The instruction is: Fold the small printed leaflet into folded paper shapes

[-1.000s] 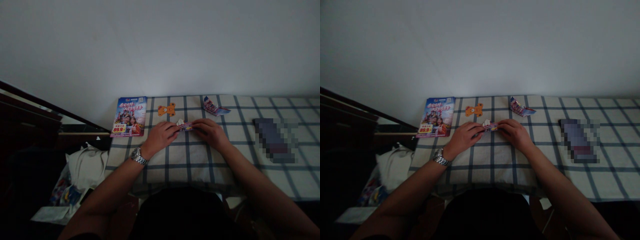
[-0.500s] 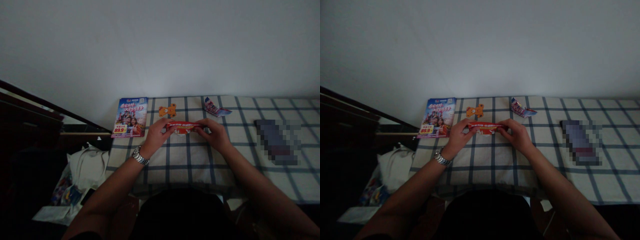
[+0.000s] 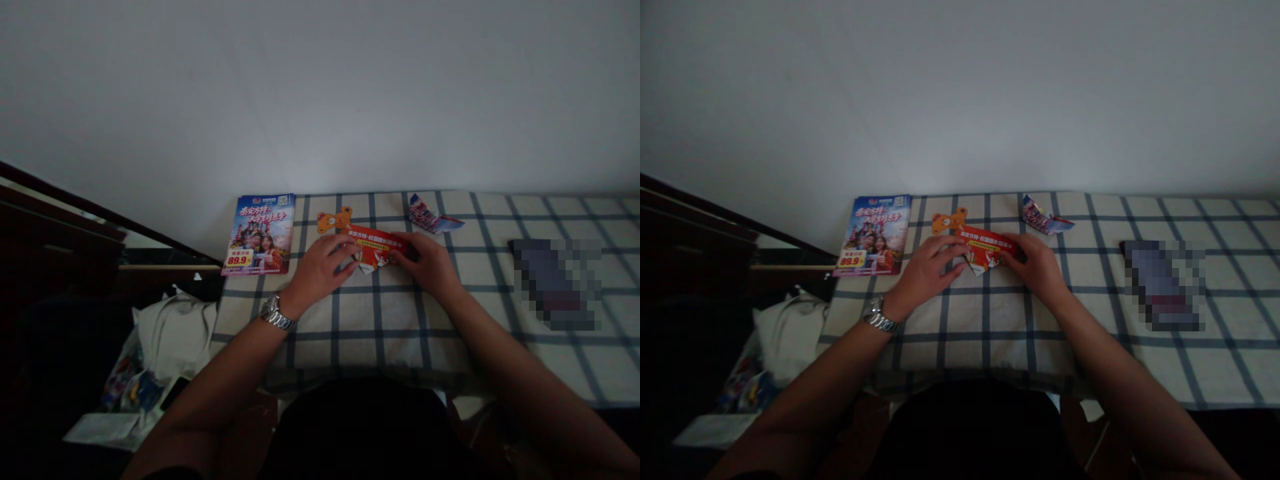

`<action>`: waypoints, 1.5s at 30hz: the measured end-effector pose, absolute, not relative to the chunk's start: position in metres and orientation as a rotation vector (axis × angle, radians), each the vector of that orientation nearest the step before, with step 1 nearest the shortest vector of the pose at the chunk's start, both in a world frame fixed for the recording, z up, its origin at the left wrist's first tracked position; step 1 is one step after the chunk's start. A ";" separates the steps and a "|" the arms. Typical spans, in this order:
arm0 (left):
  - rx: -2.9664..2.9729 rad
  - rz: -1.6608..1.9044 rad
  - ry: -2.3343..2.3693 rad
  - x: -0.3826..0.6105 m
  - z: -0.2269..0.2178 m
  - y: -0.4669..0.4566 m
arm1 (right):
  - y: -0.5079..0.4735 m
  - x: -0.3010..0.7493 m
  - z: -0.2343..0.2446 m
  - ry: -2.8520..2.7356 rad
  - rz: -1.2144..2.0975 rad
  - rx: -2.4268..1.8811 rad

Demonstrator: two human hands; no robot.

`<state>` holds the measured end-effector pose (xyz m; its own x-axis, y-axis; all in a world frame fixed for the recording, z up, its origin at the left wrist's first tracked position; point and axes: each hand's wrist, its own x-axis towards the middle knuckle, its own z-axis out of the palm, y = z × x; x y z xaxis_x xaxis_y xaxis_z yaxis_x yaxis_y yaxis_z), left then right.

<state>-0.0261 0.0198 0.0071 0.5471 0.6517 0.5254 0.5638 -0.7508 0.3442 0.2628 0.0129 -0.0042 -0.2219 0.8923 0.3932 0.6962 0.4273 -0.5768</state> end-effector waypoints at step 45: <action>2.837 0.579 0.869 -0.016 0.002 0.006 | 0.009 0.256 -0.008 -2.268 0.281 -1.037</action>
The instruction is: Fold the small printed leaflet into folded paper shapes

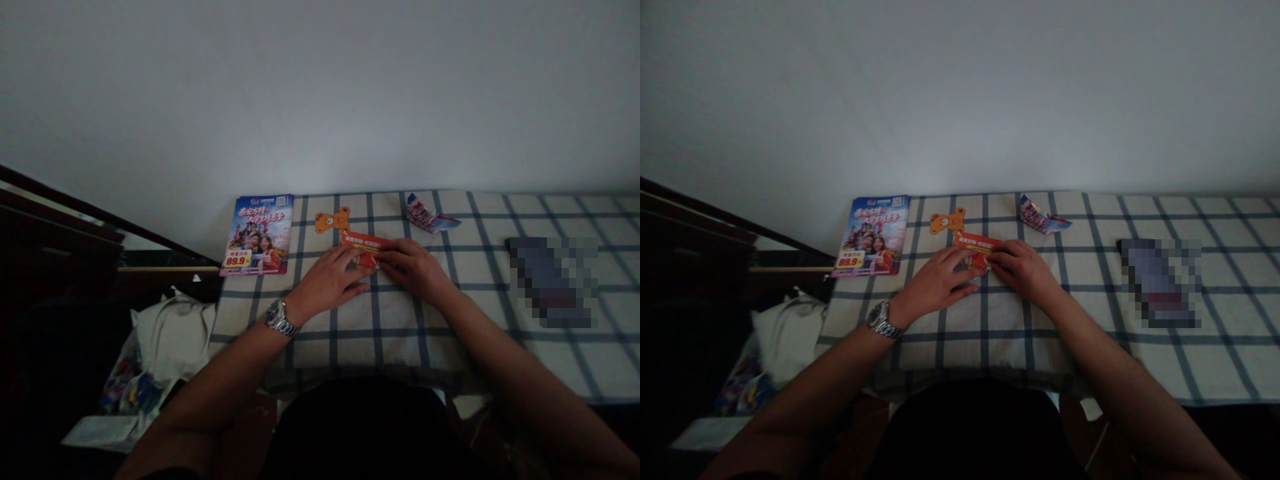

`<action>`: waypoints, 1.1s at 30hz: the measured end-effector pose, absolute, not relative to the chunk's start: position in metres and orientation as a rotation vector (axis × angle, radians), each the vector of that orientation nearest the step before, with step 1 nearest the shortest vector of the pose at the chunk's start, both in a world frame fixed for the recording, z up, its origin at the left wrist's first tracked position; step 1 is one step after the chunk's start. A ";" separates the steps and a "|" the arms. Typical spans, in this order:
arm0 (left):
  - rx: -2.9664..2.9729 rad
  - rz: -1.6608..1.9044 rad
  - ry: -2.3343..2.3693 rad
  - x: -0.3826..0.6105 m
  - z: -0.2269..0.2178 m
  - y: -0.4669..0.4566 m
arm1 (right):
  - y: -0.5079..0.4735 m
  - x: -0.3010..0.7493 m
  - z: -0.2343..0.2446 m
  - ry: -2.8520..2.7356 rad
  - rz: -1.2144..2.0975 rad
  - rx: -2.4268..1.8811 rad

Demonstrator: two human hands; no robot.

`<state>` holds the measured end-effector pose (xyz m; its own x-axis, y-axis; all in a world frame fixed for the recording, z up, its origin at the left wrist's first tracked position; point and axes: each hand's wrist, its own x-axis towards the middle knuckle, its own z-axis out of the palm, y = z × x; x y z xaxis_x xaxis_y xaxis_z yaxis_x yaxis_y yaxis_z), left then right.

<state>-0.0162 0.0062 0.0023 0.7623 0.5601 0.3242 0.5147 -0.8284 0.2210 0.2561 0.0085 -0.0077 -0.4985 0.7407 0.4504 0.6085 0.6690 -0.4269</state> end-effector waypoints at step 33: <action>2.774 0.643 1.093 -0.015 0.001 0.007 | 0.004 0.256 -0.006 -2.291 0.233 -0.916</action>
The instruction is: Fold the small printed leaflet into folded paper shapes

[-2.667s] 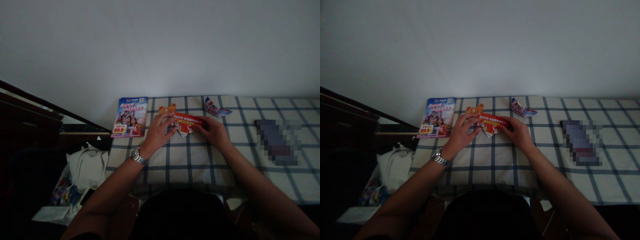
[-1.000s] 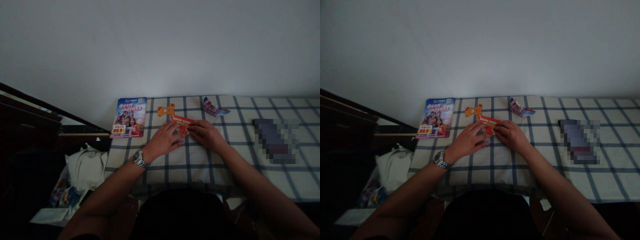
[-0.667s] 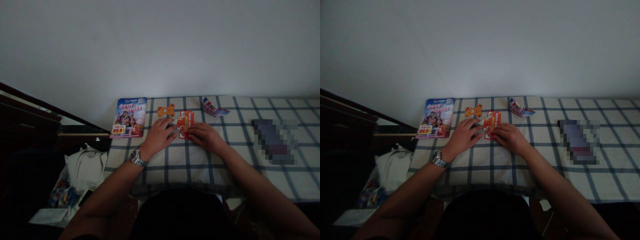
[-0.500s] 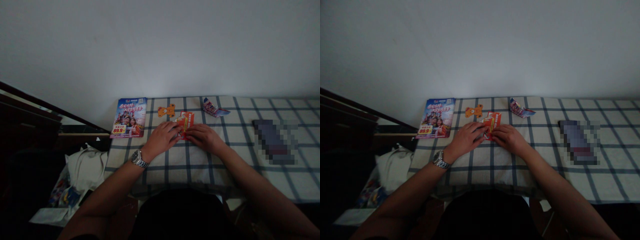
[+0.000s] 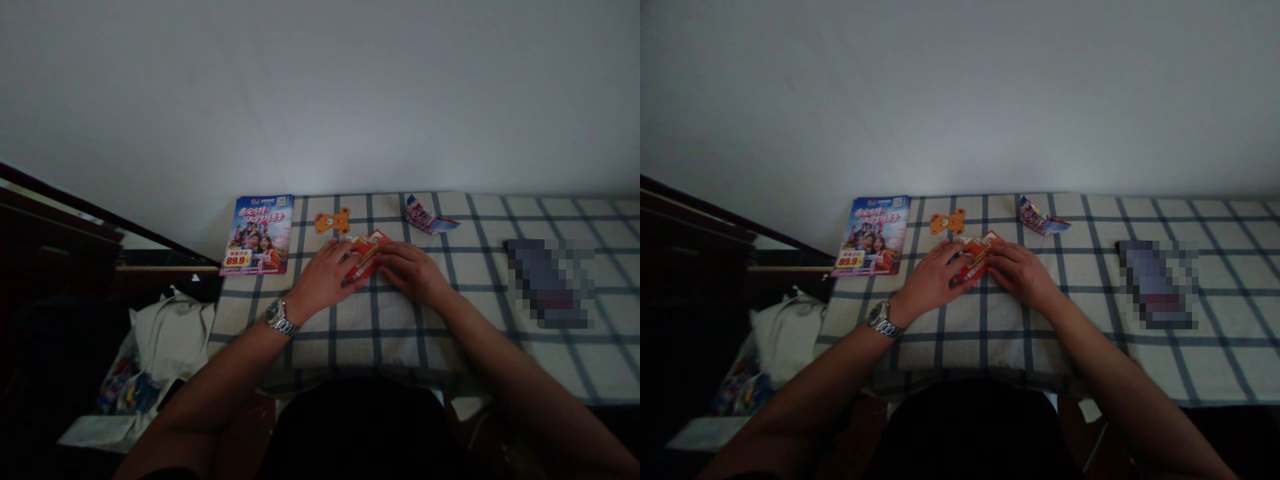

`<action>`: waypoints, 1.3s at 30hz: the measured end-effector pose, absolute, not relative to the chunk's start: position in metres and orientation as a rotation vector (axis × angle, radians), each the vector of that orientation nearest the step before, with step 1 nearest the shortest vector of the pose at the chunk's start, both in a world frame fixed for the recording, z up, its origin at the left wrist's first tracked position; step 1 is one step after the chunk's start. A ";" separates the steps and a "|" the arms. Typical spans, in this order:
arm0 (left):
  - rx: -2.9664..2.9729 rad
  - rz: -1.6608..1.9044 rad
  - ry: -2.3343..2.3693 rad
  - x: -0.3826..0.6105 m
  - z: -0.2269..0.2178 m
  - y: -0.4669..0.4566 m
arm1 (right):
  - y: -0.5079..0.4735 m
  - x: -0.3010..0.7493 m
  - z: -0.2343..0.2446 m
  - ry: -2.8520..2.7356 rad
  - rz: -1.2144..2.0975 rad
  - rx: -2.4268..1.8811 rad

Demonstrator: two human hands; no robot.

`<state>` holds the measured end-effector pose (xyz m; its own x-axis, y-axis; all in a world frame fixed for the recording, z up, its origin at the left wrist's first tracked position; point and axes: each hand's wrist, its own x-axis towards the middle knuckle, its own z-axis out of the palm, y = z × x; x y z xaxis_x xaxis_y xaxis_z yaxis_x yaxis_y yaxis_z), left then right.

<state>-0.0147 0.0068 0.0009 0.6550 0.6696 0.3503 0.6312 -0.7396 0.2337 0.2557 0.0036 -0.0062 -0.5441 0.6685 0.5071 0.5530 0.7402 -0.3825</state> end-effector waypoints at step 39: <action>2.692 0.722 1.087 -0.024 0.002 0.014 | 0.006 0.250 0.000 -2.286 0.352 -1.054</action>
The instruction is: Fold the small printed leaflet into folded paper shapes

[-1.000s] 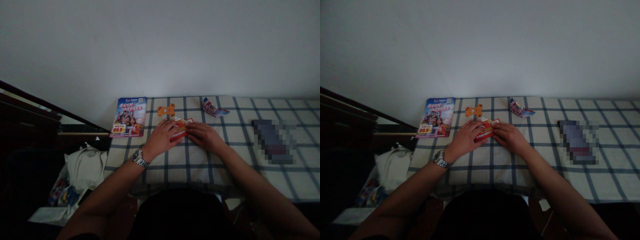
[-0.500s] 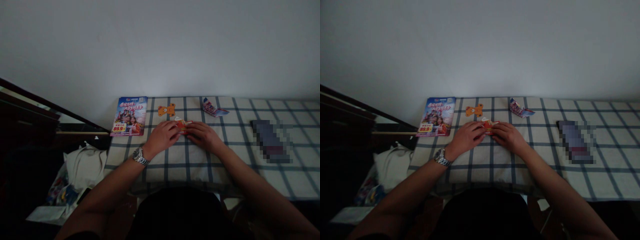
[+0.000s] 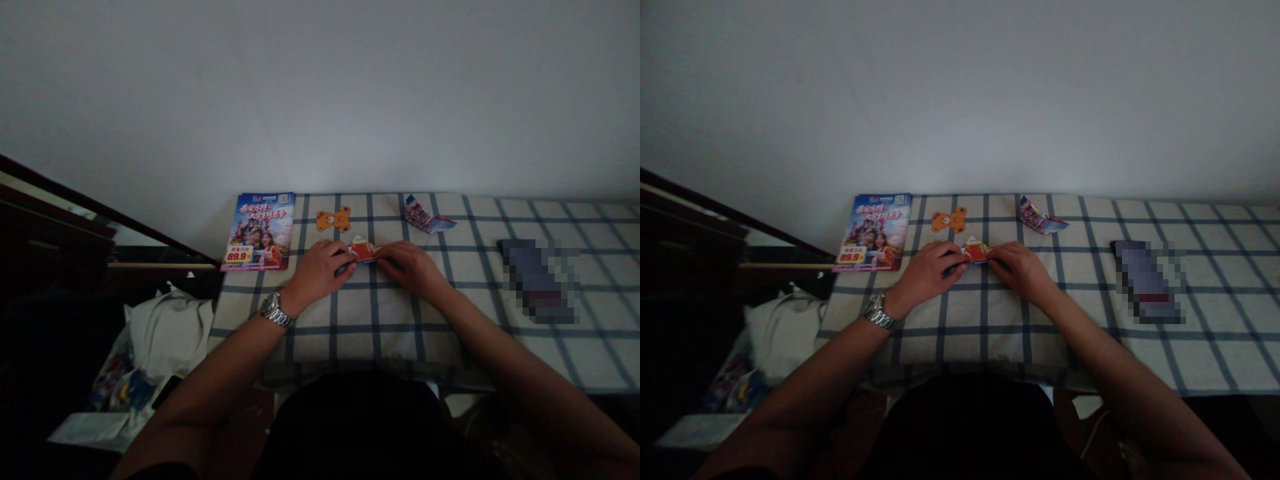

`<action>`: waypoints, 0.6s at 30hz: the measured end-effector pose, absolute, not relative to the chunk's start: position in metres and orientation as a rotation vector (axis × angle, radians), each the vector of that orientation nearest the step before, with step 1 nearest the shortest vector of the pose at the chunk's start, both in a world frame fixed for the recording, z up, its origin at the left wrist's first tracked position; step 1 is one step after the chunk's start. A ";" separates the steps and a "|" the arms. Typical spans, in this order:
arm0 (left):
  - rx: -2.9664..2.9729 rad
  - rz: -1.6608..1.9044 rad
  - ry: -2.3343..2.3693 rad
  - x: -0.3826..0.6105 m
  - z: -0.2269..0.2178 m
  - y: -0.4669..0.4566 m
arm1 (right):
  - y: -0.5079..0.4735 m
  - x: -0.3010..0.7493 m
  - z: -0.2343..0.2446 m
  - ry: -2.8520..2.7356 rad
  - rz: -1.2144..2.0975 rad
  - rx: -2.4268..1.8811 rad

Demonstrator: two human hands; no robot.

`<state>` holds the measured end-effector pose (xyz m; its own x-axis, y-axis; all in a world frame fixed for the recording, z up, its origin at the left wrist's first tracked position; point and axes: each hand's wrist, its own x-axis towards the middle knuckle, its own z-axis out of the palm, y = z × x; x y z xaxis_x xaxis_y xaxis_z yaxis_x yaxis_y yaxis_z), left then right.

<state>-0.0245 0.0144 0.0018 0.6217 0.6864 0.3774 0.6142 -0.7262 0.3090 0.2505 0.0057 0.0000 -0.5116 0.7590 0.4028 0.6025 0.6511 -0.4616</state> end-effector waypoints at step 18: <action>2.615 0.762 1.269 -0.018 -0.003 0.019 | 0.024 0.234 0.002 -2.268 0.339 -1.224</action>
